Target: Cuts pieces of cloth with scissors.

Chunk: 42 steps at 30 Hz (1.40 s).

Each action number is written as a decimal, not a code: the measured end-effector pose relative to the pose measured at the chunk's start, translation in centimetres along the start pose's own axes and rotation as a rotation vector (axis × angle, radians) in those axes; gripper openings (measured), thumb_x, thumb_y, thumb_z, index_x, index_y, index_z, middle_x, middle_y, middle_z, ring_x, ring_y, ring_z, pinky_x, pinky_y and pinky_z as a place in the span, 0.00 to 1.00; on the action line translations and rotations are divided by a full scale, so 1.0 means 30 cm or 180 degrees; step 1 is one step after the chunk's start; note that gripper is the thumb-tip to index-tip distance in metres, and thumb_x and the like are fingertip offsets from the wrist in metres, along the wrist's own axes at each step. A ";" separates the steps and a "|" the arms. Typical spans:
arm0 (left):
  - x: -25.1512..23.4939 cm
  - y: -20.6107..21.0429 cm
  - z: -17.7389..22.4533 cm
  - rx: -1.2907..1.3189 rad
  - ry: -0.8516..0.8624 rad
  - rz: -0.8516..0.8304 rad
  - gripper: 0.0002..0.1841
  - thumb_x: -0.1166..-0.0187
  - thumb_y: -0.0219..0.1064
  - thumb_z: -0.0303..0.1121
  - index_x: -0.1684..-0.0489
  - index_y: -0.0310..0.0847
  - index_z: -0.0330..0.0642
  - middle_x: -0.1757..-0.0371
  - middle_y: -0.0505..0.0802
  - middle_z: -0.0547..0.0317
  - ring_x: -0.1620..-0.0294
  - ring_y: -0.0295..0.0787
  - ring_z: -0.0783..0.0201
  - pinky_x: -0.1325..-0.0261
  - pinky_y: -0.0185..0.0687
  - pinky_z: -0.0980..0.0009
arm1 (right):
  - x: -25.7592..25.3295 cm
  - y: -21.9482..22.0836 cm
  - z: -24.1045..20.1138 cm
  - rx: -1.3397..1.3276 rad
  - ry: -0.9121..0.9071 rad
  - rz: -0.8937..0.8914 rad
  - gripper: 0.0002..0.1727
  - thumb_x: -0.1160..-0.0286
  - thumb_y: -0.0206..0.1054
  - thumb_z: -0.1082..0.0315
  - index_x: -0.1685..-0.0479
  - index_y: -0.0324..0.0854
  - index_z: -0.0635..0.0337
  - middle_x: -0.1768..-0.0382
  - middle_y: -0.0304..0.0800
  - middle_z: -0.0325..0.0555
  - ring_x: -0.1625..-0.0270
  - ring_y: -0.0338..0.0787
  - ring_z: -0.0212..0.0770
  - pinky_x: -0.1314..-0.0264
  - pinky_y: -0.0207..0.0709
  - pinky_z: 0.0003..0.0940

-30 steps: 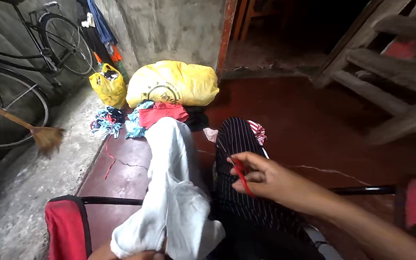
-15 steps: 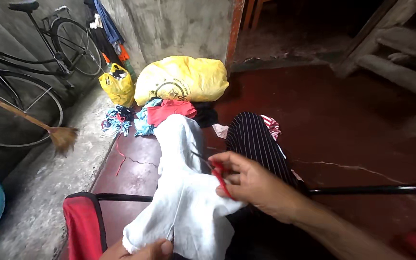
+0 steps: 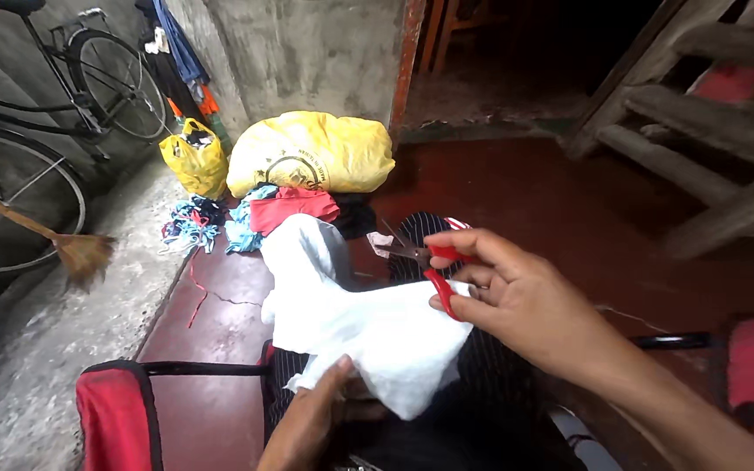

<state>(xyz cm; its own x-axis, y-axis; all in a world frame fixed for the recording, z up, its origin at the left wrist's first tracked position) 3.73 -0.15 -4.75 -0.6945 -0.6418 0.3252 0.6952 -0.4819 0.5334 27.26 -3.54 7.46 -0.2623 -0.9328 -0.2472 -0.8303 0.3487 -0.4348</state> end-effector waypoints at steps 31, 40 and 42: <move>0.003 -0.077 0.274 -0.0096 0.2282 0.0994 0.16 0.26 0.68 0.19 0.41 0.83 0.41 0.57 0.93 0.51 0.62 0.93 0.64 0.57 0.93 0.66 | -0.044 -0.044 0.113 0.0034 0.0223 0.0247 0.36 0.47 0.75 0.81 0.30 0.79 0.51 0.47 0.89 0.41 0.60 0.92 0.35 0.65 0.90 0.31; -0.176 0.153 0.768 -0.1354 0.3008 -0.0122 0.40 0.22 0.63 0.15 0.09 0.48 0.38 0.51 0.92 0.55 0.60 0.92 0.66 0.51 0.92 0.66 | -0.132 -0.123 0.030 -0.0182 -0.0374 0.0935 0.35 0.41 0.75 0.79 0.27 0.74 0.54 0.44 0.86 0.38 0.51 0.90 0.28 0.53 0.89 0.24; -0.173 0.194 0.822 -0.1407 0.3265 -0.0267 0.34 0.22 0.62 0.15 0.13 0.58 0.32 0.43 0.90 0.52 0.59 0.91 0.65 0.54 0.92 0.67 | -0.140 -0.164 0.007 -0.0281 -0.0538 0.1086 0.36 0.38 0.76 0.78 0.26 0.71 0.52 0.44 0.85 0.32 0.50 0.90 0.24 0.51 0.88 0.21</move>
<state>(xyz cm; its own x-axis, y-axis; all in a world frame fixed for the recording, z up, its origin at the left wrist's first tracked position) 6.80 15.09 15.91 -0.4024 -0.6871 -0.6050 0.7999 -0.5853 0.1328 32.54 -1.31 10.46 -0.4521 -0.7338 -0.5071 -0.7504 0.6203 -0.2286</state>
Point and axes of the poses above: each hand's wrist, its own x-axis away from the middle knuckle, its own y-axis out of the palm, z = x × y, the point moved 5 cm from there along -x, towards the middle knuckle
